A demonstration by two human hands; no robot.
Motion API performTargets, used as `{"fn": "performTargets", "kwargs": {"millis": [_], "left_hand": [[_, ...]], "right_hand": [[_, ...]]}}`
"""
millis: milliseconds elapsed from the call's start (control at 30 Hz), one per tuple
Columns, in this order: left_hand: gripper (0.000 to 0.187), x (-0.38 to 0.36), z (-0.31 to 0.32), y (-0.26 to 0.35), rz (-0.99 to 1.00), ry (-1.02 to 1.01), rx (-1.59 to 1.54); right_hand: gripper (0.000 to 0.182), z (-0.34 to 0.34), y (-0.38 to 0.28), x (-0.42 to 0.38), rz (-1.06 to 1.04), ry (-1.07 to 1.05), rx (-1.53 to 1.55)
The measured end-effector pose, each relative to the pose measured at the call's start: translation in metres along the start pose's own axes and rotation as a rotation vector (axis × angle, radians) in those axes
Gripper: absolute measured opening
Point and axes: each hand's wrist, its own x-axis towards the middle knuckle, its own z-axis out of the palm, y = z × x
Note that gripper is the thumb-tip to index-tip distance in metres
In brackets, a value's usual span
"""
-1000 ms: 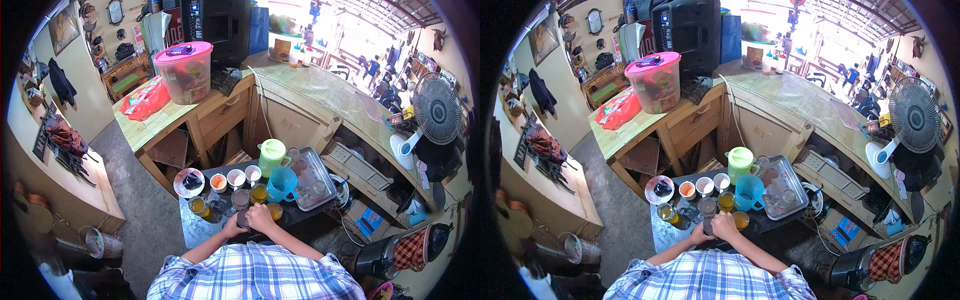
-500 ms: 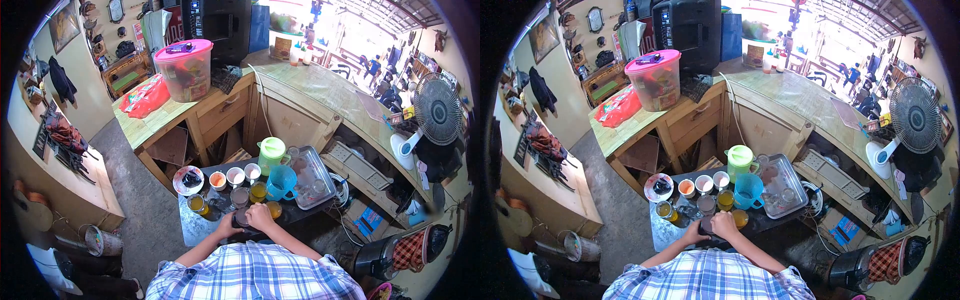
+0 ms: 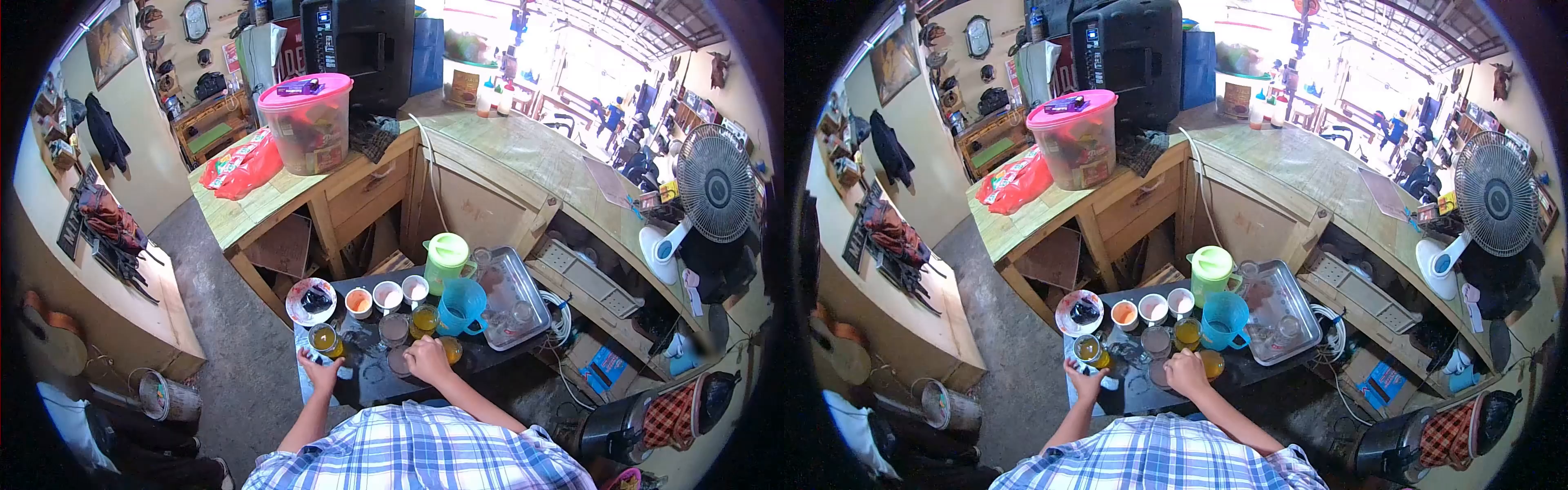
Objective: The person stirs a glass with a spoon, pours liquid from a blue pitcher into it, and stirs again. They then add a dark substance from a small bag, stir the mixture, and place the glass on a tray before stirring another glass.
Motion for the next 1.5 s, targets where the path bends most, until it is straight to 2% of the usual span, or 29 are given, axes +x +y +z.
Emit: {"fn": "performTargets", "kwargs": {"millis": [33, 100, 133, 267, 333, 433, 467, 533, 667, 733, 767, 833, 867, 933, 967, 1033, 1067, 1133, 1167, 1200, 1233, 1267, 1333, 1367, 1433, 1467, 1500], "left_hand": [[0.108, 0.007, 0.005, -0.010, -0.004, 0.003, -0.001], [0.109, 0.023, 0.015, -0.017, 0.104, -0.109, -0.290], [0.099, 0.024, 0.017, -0.017, 0.102, -0.121, -0.324], [0.085, 0.031, 0.023, -0.017, 0.158, -0.146, -0.254], [0.076, 0.029, 0.023, -0.015, 0.166, -0.167, -0.309], [0.077, 0.020, 0.019, -0.005, 0.141, -0.223, -0.195], [0.077, 0.015, 0.017, 0.001, 0.214, -0.214, -0.166], [0.078, 0.006, 0.017, 0.009, 0.225, -0.243, -0.195], [0.083, -0.003, 0.018, 0.011, 0.239, -0.348, -0.179], [0.085, -0.006, 0.022, 0.012, 0.271, -0.376, -0.202], [0.085, -0.007, 0.023, 0.011, 0.271, -0.373, -0.202], [0.084, -0.010, 0.024, 0.014, 0.335, -0.430, -0.046], [0.081, -0.012, 0.026, 0.013, 0.348, -0.395, -0.059], [0.078, -0.013, 0.029, 0.014, 0.422, -0.420, -0.016], [0.076, -0.013, 0.030, 0.014, 0.494, -0.442, 0.027], [0.074, -0.018, 0.033, 0.018, 0.501, -0.425, -0.011], [0.071, -0.020, 0.034, 0.019, 0.509, -0.412, -0.049], [0.073, -0.022, 0.039, 0.015, 0.532, -0.414, -0.047], [0.074, -0.023, 0.041, 0.013, 0.554, -0.415, -0.044], [0.074, -0.025, 0.043, 0.014, 0.552, -0.416, -0.045], [0.077, -0.028, 0.044, 0.013, 0.445, -0.443, -0.147], [0.080, -0.030, 0.044, 0.012, 0.335, -0.469, -0.249], [0.082, -0.031, 0.041, 0.015, 0.335, -0.492, -0.233], [0.085, -0.030, 0.039, 0.018, 0.339, -0.513, -0.219], [0.084, -0.029, 0.039, 0.019, 0.331, -0.512, -0.199], [0.084, -0.029, 0.038, 0.019, 0.322, -0.510, -0.180], [0.084, -0.028, 0.039, 0.014, 0.320, -0.509, -0.180]], "right_hand": [[0.010, 0.001, 0.001, -0.002, 0.011, -0.061, -0.050], [0.010, 0.005, 0.003, -0.003, 0.021, -0.049, 0.031], [0.010, 0.006, 0.005, -0.003, 0.037, -0.034, 0.111], [0.010, 0.004, 0.000, -0.004, 0.026, 0.064, -0.031], [0.010, 0.007, 0.001, -0.007, 0.012, -0.063, 0.025], [0.011, 0.007, -0.002, -0.008, 0.010, 0.021, 0.041], [0.011, 0.005, -0.002, -0.006, 0.009, 0.021, 0.041], [0.012, 0.003, -0.002, -0.006, 0.023, 0.016, -0.111], [0.012, 0.007, 0.000, -0.008, -0.001, -0.036, 0.038], [0.012, 0.003, -0.004, -0.006, -0.007, 0.085, -0.014], [0.012, 0.005, -0.003, -0.006, -0.010, 0.084, -0.015], [0.012, 0.007, 0.000, -0.007, 0.003, -0.072, -0.047], [0.012, 0.009, 0.000, -0.008, 0.004, -0.072, -0.047], [0.011, 0.006, -0.003, -0.006, -0.001, 0.083, 0.042], [0.011, 0.004, -0.004, -0.005, -0.004, 0.084, 0.040], [0.011, 0.003, -0.002, -0.008, 0.028, -0.060, -0.120], [0.011, 0.006, 0.000, -0.008, 0.028, -0.061, -0.120], [0.012, 0.010, 0.003, -0.008, 0.040, -0.001, 0.174], [0.012, 0.012, 0.005, -0.010, 0.041, -0.001, 0.173], [0.012, 0.006, 0.001, -0.009, 0.042, 0.008, 0.044], [0.011, 0.003, -0.002, -0.009, 0.043, 0.017, -0.085], [0.011, 0.005, -0.001, -0.010, 0.044, 0.014, -0.084], [0.010, 0.008, 0.002, -0.010, 0.066, -0.084, 0.090], [0.010, 0.009, 0.002, -0.012, 0.069, -0.084, 0.091], [0.009, 0.006, -0.003, -0.010, 0.035, 0.113, 0.014], [0.009, 0.007, -0.002, -0.011, 0.034, 0.112, 0.014], [0.009, 0.007, -0.001, -0.012, 0.034, 0.019, -0.001]]}}
